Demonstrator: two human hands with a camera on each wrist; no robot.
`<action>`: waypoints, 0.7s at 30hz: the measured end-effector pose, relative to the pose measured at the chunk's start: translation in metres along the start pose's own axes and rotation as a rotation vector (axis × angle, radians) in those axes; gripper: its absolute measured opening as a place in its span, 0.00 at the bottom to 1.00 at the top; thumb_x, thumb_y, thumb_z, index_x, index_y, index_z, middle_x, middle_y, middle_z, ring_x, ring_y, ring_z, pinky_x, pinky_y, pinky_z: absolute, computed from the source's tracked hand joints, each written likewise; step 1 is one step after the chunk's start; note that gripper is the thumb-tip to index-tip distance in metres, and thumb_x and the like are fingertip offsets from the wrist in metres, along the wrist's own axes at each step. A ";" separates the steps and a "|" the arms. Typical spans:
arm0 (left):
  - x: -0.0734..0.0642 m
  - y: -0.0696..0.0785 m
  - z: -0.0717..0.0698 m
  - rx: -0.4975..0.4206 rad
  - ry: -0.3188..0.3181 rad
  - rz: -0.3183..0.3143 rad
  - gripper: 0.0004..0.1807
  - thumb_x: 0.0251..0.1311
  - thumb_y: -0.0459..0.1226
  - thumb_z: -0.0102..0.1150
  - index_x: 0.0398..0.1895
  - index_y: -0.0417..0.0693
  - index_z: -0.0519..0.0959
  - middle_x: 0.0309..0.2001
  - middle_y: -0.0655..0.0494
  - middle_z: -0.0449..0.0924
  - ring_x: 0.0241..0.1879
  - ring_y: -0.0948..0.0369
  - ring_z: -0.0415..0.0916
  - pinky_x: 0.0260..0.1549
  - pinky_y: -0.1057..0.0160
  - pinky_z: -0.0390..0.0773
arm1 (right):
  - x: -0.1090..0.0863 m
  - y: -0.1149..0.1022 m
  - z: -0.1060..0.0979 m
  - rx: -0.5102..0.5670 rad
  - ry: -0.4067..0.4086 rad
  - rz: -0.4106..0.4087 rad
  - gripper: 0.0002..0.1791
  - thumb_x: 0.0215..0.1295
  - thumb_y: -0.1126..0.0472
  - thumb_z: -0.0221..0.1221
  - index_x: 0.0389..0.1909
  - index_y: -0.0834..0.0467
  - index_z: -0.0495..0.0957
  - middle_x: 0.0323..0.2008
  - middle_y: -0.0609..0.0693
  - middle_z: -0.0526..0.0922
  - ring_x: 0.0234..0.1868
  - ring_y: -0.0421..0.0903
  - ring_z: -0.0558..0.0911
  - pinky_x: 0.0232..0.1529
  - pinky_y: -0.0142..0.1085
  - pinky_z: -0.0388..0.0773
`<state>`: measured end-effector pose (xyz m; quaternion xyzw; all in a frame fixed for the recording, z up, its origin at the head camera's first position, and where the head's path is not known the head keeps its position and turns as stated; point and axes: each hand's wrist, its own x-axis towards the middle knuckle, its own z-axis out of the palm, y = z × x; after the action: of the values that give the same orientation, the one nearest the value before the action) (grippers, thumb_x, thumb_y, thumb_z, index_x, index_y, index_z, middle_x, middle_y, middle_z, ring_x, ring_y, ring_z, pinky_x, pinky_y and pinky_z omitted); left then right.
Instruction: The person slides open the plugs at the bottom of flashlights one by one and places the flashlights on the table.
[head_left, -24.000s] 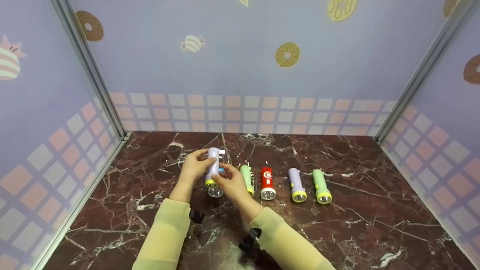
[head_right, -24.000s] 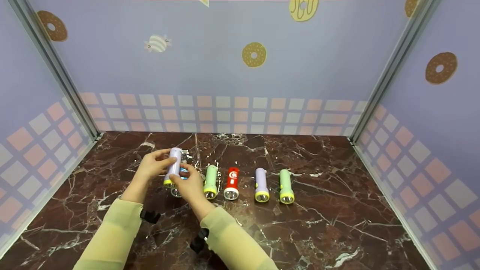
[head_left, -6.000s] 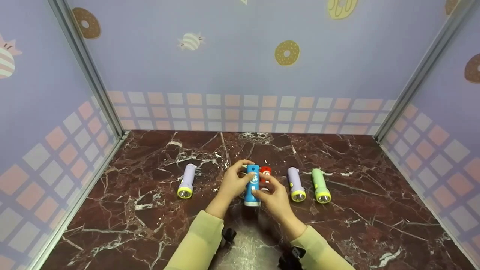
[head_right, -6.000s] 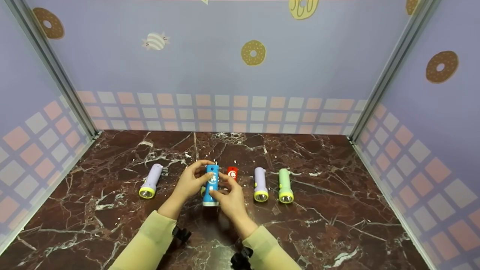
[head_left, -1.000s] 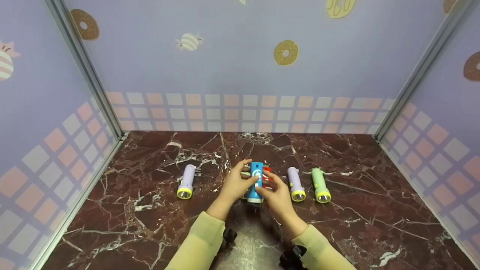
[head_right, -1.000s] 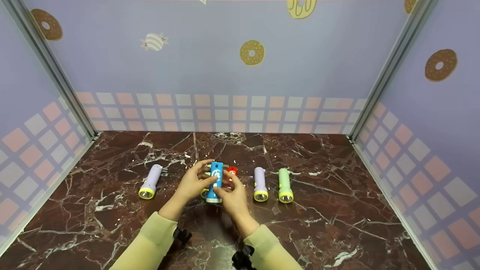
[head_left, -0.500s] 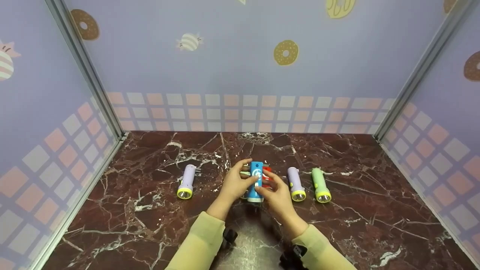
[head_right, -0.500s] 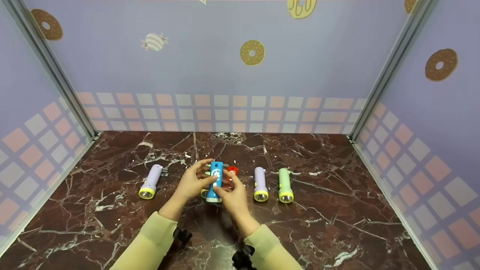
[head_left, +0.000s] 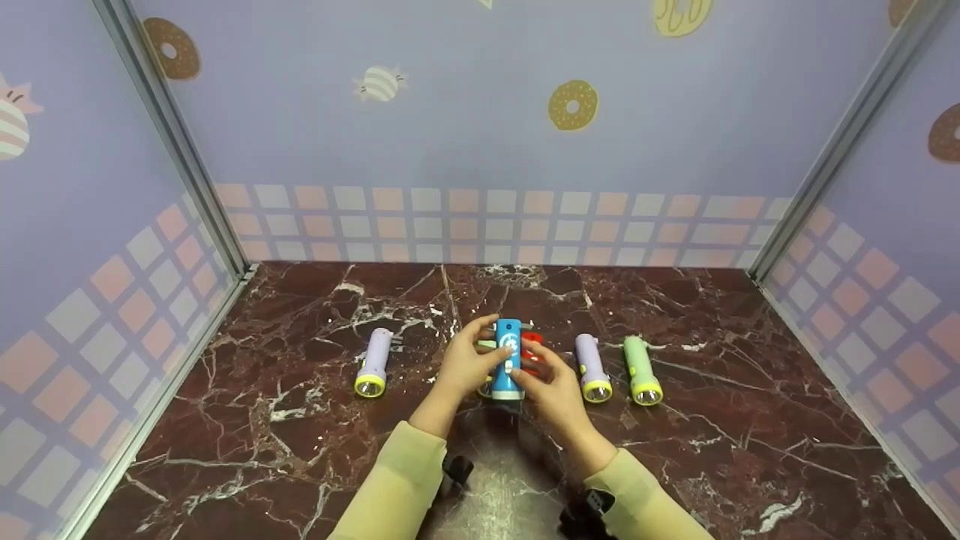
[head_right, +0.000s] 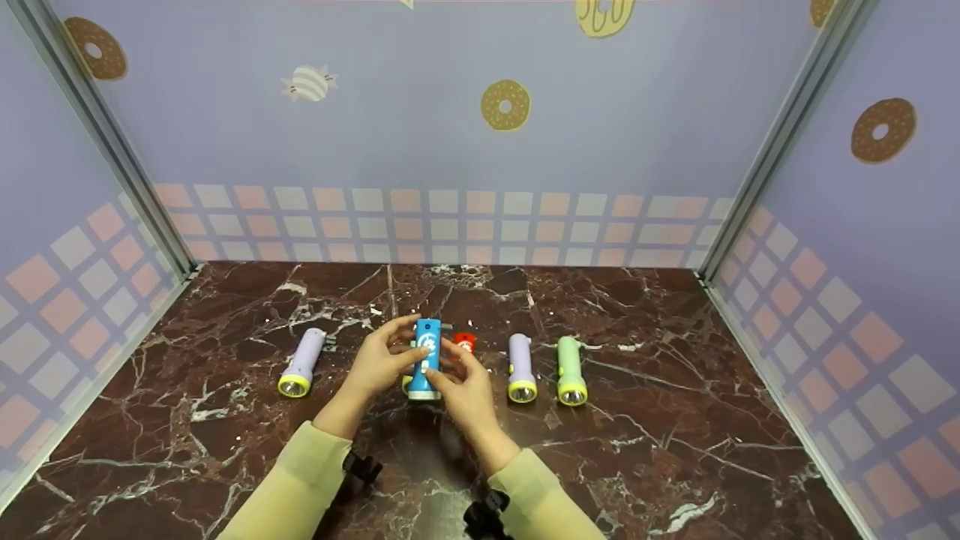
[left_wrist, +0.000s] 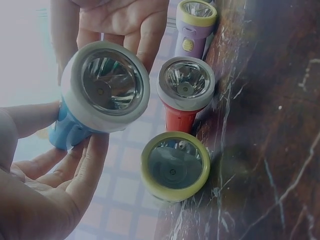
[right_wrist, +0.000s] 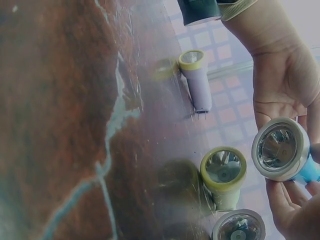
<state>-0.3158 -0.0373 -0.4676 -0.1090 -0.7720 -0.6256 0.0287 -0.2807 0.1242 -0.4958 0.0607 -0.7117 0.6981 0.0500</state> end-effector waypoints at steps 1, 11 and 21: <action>0.000 0.000 0.000 -0.005 0.000 -0.010 0.34 0.61 0.32 0.69 0.70 0.37 0.71 0.57 0.32 0.80 0.50 0.39 0.83 0.44 0.52 0.88 | 0.000 0.000 0.000 0.000 -0.002 0.000 0.30 0.65 0.69 0.64 0.68 0.66 0.72 0.58 0.69 0.82 0.56 0.54 0.85 0.48 0.29 0.82; 0.002 0.001 -0.005 -0.002 0.040 -0.016 0.33 0.61 0.32 0.69 0.70 0.37 0.71 0.57 0.33 0.81 0.50 0.42 0.84 0.45 0.53 0.88 | -0.001 -0.001 0.000 0.062 -0.040 0.041 0.28 0.67 0.69 0.62 0.68 0.67 0.72 0.58 0.70 0.81 0.46 0.42 0.85 0.41 0.32 0.84; 0.003 0.002 -0.008 0.015 0.072 0.015 0.33 0.61 0.31 0.69 0.69 0.33 0.71 0.54 0.31 0.82 0.46 0.43 0.85 0.47 0.52 0.87 | -0.004 -0.003 0.003 0.047 -0.061 0.063 0.27 0.68 0.67 0.63 0.67 0.68 0.73 0.57 0.68 0.82 0.46 0.41 0.83 0.46 0.33 0.84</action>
<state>-0.3190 -0.0446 -0.4638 -0.0922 -0.7744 -0.6229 0.0620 -0.2767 0.1217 -0.4936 0.0606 -0.6977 0.7138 0.0047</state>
